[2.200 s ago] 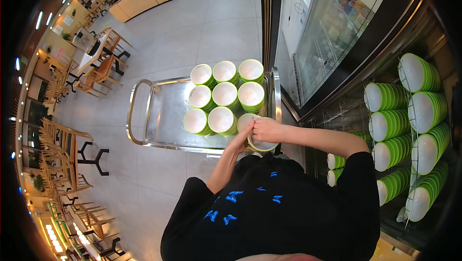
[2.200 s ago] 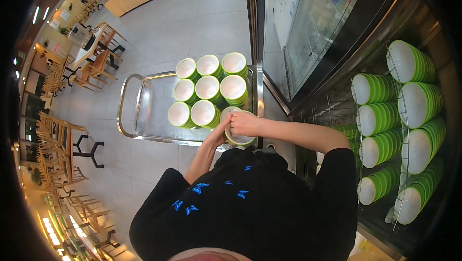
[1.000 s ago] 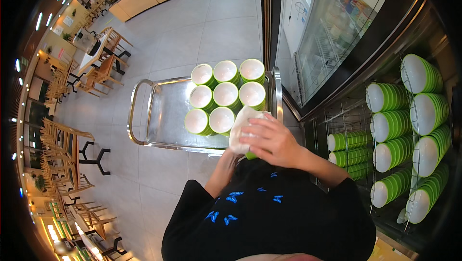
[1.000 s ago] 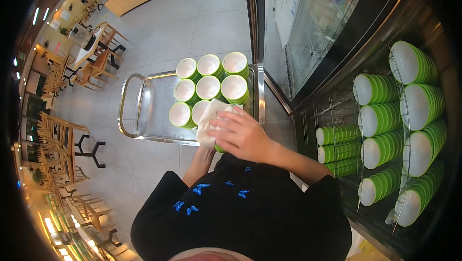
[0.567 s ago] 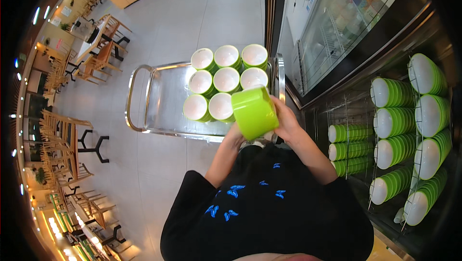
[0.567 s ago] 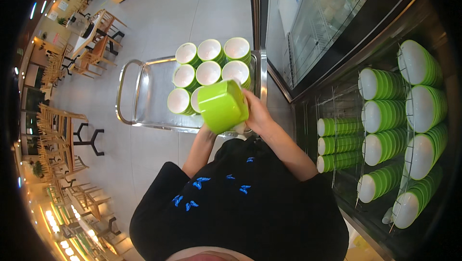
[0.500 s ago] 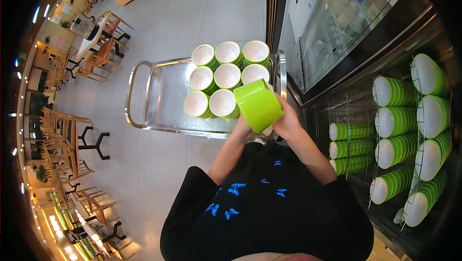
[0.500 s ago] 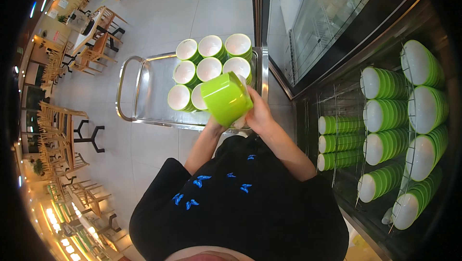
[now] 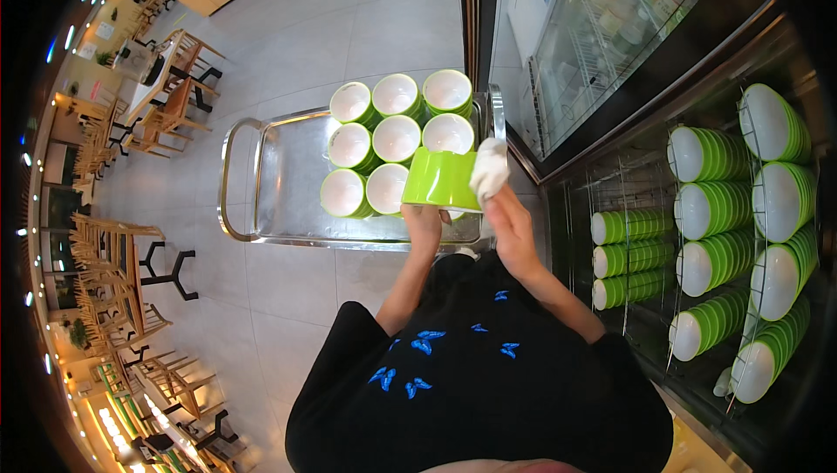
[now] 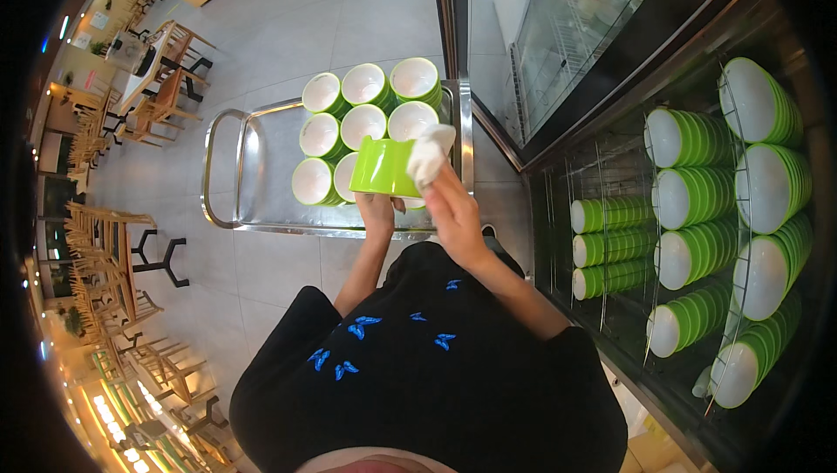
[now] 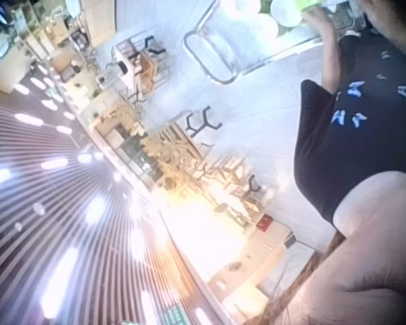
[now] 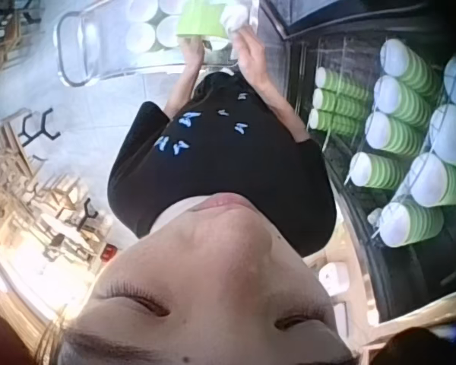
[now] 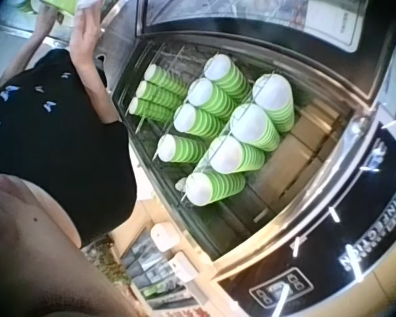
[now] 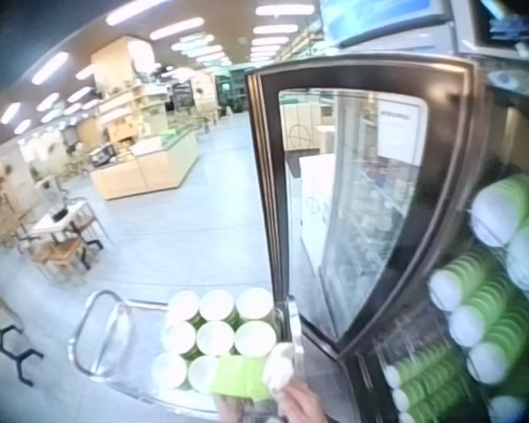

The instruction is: Cleaning and drying plastic bowls while placing them on a cart in a restaurant.

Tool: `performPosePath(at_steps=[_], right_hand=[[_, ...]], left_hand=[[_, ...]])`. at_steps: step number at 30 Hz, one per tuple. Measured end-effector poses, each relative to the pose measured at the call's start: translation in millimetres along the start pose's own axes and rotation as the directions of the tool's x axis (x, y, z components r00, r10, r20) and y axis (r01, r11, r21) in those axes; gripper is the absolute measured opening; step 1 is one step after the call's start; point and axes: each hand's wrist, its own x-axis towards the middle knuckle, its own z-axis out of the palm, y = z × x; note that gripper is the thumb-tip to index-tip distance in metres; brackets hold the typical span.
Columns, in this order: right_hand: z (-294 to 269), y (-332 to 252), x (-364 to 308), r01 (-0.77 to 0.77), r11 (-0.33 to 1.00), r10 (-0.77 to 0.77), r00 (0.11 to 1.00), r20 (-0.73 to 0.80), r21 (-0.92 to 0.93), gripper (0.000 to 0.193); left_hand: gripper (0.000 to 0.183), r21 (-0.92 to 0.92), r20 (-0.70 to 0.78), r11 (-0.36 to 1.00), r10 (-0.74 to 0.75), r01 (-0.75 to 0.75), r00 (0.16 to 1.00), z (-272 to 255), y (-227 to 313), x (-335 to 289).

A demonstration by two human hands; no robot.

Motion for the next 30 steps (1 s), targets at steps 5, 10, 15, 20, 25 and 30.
performPosePath(at_steps=[5,10,15,20,25,30], right_hand=[[-14,-29,31,0.405,0.863,-0.321,0.901,0.292,-0.301,0.026],[-28,-26,44,-0.042,0.998,0.018,0.916,0.4,0.05,0.029],[-29,-12,35,-0.528,0.697,0.325,0.835,0.443,0.485,0.029],[-16,-3,26,-0.564,0.627,0.412,0.825,0.386,0.537,0.029],[-15,3,14,-0.537,0.773,0.441,0.837,0.323,0.337,0.027],[-35,40,-13,-0.452,0.887,0.462,0.877,0.134,-0.096,0.029]], left_hand=[[0.013,0.115,0.056,0.993,-0.041,0.034,0.998,-9,3,3],[0.008,0.324,0.268,0.932,0.077,-0.165,0.96,-21,6,16],[0.012,0.428,0.44,0.836,0.139,-0.343,0.887,-23,26,23],[0.014,0.287,0.541,0.89,0.154,-0.354,0.827,-22,30,20],[0.011,0.25,0.553,0.891,0.191,-0.38,0.811,-18,32,12],[0.017,0.28,0.417,0.96,-0.131,0.009,0.899,-23,14,5]])
